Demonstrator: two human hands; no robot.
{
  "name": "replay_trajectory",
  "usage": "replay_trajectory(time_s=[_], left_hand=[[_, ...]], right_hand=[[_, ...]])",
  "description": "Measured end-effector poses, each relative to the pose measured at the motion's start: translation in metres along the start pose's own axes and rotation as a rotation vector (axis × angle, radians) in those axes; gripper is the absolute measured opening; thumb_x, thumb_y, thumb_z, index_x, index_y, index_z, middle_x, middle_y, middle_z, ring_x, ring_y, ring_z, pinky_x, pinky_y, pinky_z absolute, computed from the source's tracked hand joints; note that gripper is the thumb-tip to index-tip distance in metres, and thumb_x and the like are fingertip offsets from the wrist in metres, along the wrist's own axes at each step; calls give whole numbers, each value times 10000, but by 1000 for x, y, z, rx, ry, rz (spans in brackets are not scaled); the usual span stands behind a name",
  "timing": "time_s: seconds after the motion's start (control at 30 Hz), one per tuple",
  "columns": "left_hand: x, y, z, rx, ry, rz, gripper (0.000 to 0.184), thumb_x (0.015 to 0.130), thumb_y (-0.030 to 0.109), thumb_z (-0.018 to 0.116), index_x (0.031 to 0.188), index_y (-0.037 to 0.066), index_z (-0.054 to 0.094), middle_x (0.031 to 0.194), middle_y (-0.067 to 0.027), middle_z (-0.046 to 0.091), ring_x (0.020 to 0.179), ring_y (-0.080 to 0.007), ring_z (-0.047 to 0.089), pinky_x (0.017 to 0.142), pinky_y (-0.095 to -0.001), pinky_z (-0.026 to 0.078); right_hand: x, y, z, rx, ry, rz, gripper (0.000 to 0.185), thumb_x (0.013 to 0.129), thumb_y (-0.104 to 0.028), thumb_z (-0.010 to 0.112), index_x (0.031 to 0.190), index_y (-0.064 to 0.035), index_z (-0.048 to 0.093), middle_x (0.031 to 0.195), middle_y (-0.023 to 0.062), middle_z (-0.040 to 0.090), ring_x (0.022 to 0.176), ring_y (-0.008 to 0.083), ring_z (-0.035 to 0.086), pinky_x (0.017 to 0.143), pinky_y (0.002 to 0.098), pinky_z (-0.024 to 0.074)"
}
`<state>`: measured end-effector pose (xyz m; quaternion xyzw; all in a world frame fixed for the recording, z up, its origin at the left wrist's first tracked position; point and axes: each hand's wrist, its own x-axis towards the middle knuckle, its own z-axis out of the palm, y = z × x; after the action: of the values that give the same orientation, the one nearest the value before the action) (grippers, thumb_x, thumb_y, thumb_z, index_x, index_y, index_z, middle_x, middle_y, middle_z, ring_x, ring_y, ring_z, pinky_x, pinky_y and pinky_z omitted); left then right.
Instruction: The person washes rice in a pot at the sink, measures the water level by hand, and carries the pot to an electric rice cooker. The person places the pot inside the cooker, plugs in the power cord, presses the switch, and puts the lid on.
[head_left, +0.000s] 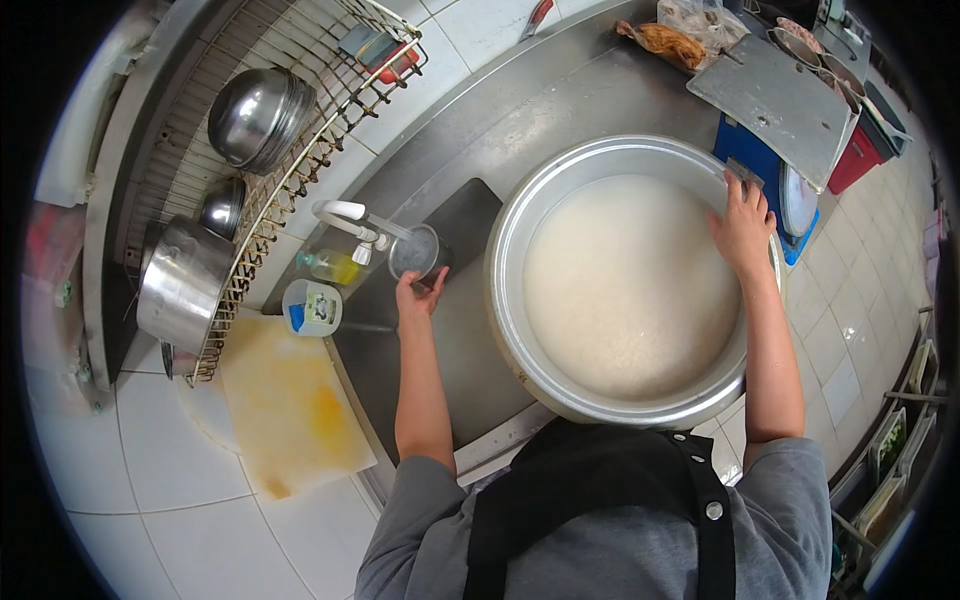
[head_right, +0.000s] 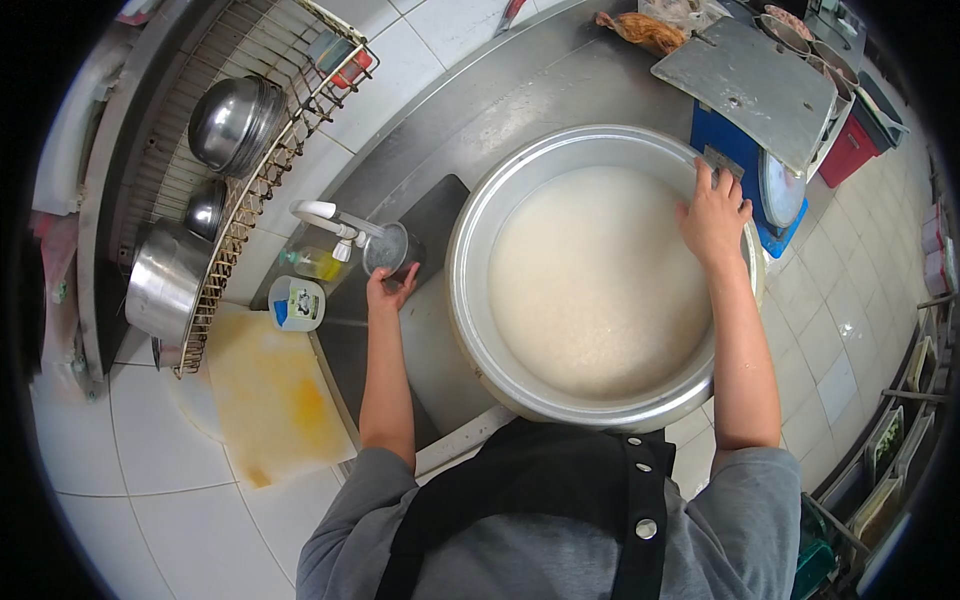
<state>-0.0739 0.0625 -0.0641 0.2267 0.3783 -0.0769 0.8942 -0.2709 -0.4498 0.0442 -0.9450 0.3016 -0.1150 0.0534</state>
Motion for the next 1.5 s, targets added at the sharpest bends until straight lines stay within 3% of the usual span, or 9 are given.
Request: replay_trajectory(time_s=[0.6,0.8,0.97,1.1,1.17,1.3,1.4,1.43,1.5], left_hand=[[-1,-3,-6,31,-13,26,584,644,-57,516,1189,-73,306,1201,-278,293,1156,-504,346,916,-665,452],[15,4,-18,122,-177,-9,577,650,-44,511,1188,-66,305,1232,-297,276,1177,-523,324,948,-655,431],[-7,-6,0,111,23,29,537,656,-44,520,1164,-53,346,1249,-242,312,1243,-468,279,957,-643,432],[-12,-6,3,91,-75,32,518,679,-31,557,1162,-18,370,1243,-204,336,1220,-428,344,942,-633,452],[-55,-21,26,384,-257,261,580,748,46,603,1268,31,346,1315,-231,295,1148,-410,440,937,-599,477],[-133,-55,74,572,-457,344,588,797,76,607,1324,85,346,1318,-162,357,1139,-340,470,919,-532,503],[-175,-90,99,819,-516,647,730,794,30,608,1444,153,301,1305,-109,404,1158,-239,481,830,-340,513],[-173,-98,98,821,-520,642,730,794,30,608,1444,153,301,1305,-109,404,1158,-239,481,830,-340,513],[-169,-111,96,1290,-597,1213,723,739,-6,639,1403,130,387,1295,-110,403,1183,-224,449,886,-329,478]], right_hand=[[0,2,3,-9,21,-15,728,755,-229,699,1387,-169,342,1357,203,361,1283,396,354,981,639,315],[0,2,2,4,11,-15,726,760,-218,695,1390,-167,339,1360,211,362,1284,397,353,984,634,314],[2,4,8,-7,22,-10,732,760,-217,698,1394,-168,336,1360,215,365,1279,400,360,986,628,316],[2,3,8,-41,13,-13,735,762,-227,700,1398,-170,335,1358,212,368,1273,400,367,986,624,319],[1,0,3,-37,3,-7,737,762,-229,701,1399,-170,334,1357,209,369,1273,399,367,985,624,320],[1,0,3,-33,10,-9,745,758,-226,706,1400,-171,333,1354,204,373,1270,396,369,982,624,323],[1,1,2,-21,11,-19,744,757,-218,707,1400,-172,335,1354,205,373,1273,397,367,981,623,324],[0,2,2,-24,11,-12,744,757,-218,707,1400,-172,335,1354,205,373,1273,397,367,981,623,324],[0,2,3,-22,23,-21,742,755,-210,706,1397,-173,336,1357,206,372,1275,400,365,979,622,326]])
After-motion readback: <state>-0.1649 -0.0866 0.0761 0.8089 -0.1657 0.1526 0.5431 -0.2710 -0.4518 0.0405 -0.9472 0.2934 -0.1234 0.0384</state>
